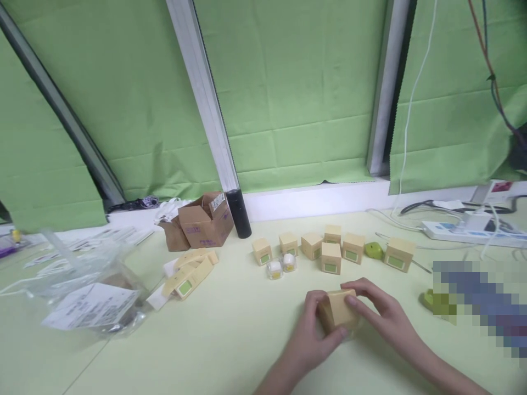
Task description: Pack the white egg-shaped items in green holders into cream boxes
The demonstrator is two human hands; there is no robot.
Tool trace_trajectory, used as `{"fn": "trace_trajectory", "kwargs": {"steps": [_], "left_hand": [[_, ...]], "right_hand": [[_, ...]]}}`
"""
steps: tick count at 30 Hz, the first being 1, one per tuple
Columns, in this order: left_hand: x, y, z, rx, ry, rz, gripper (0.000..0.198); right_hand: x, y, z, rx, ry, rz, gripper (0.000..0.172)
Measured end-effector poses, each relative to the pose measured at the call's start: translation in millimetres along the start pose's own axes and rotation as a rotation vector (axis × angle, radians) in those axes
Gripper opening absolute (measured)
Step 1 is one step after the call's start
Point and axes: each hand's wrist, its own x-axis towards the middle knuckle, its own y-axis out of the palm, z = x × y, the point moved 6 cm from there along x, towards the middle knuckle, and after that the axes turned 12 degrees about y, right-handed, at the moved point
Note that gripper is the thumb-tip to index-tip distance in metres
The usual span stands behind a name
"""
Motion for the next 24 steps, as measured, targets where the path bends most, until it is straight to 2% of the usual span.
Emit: {"fn": "trace_trajectory", "kwargs": {"steps": [3, 6, 8, 10, 11, 15, 20, 24], "left_hand": [[-1, 0.9, 3, 0.022, 0.019, 0.035, 0.042], [-2, 2.2, 0, -0.019, 0.009, 0.044, 0.046], [-2, 2.5, -5, -0.003, 0.011, 0.04, 0.05], [-2, 3.3, -10, 0.026, 0.007, 0.048, 0.057], [-2, 3.9, -11, 0.031, 0.002, 0.055, 0.06], [-2, 5.1, -11, 0.023, -0.019, 0.084, 0.061], [-2, 2.5, -5, 0.03, -0.037, 0.069, 0.064], [-3, 2.3, -5, 0.031, -0.026, 0.065, 0.061]], "right_hand": [[-8, 0, -2, -0.002, -0.116, -0.002, 0.015], [-13, 6, -7, 0.043, -0.201, 0.03, 0.017], [-10, 8, -11, 0.075, -0.142, -0.015, 0.018], [-2, 7, -15, 0.103, -0.001, -0.081, 0.019], [1, 9, -17, 0.134, 0.082, -0.064, 0.021], [7, 23, -16, 0.347, 0.318, 0.195, 0.03], [5, 8, -2, 0.321, 0.234, 0.057, 0.027], [6, 15, -5, 0.303, 0.313, 0.109, 0.029]]}}
